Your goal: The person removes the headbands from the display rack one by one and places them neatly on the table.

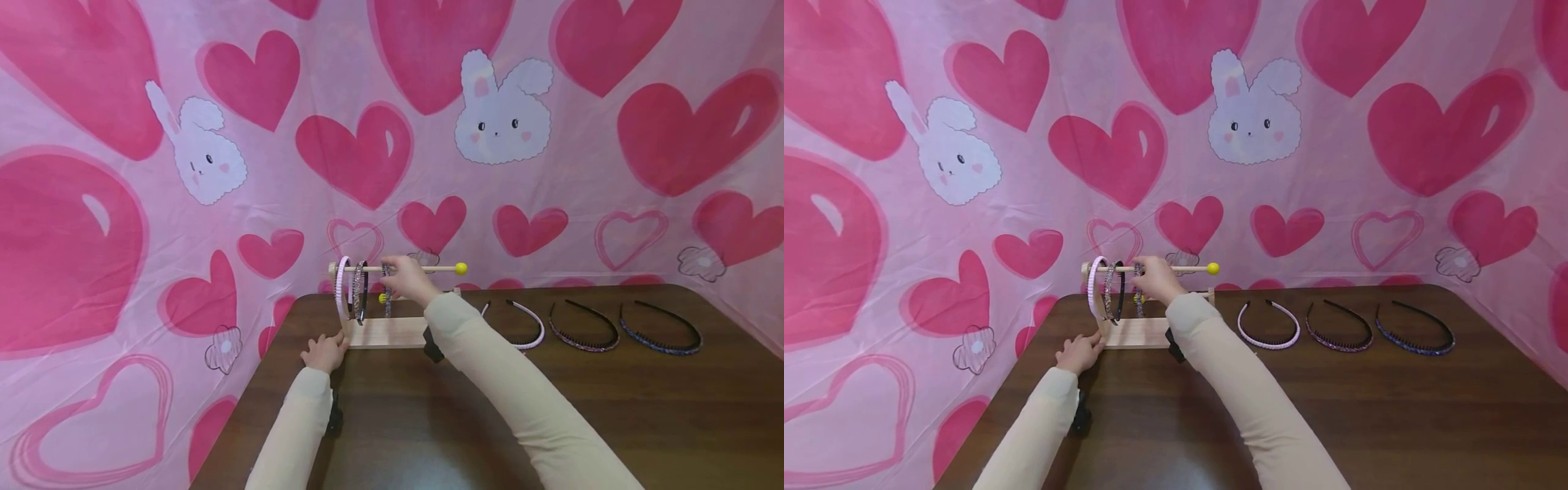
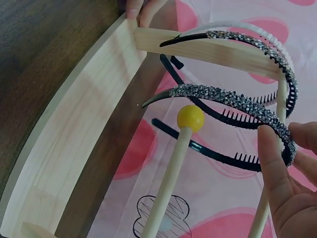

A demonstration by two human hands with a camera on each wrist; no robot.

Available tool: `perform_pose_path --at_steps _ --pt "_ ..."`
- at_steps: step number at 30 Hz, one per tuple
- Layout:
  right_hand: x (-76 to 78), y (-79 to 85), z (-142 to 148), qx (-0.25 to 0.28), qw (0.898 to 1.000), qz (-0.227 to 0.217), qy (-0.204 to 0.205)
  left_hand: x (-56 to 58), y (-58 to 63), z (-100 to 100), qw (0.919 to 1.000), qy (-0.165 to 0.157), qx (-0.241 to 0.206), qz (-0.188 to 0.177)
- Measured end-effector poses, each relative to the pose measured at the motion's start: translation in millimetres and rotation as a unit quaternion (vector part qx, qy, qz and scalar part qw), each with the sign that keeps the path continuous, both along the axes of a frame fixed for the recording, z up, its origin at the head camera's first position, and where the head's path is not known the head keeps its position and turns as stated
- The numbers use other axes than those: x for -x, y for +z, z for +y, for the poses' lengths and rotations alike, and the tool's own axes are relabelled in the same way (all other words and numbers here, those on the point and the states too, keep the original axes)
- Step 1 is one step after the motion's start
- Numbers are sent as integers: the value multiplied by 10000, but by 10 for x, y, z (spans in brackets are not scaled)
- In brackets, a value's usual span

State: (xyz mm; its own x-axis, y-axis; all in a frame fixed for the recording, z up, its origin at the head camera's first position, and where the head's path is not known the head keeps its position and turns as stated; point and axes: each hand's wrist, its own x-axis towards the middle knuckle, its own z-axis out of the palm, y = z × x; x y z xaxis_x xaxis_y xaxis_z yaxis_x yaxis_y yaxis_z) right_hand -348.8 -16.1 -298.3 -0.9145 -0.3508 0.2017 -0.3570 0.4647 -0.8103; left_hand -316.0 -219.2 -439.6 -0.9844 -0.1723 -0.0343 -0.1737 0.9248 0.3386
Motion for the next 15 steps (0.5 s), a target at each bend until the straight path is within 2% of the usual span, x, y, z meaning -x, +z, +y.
perform_pose_path --at_steps 5,15 --pt "11 38 68 8 9999 103 -89 -17 27 13 10000 -13 -20 6" --pt "-43 243 326 16 9998 148 -151 -35 35 4 10000 -87 15 -19"
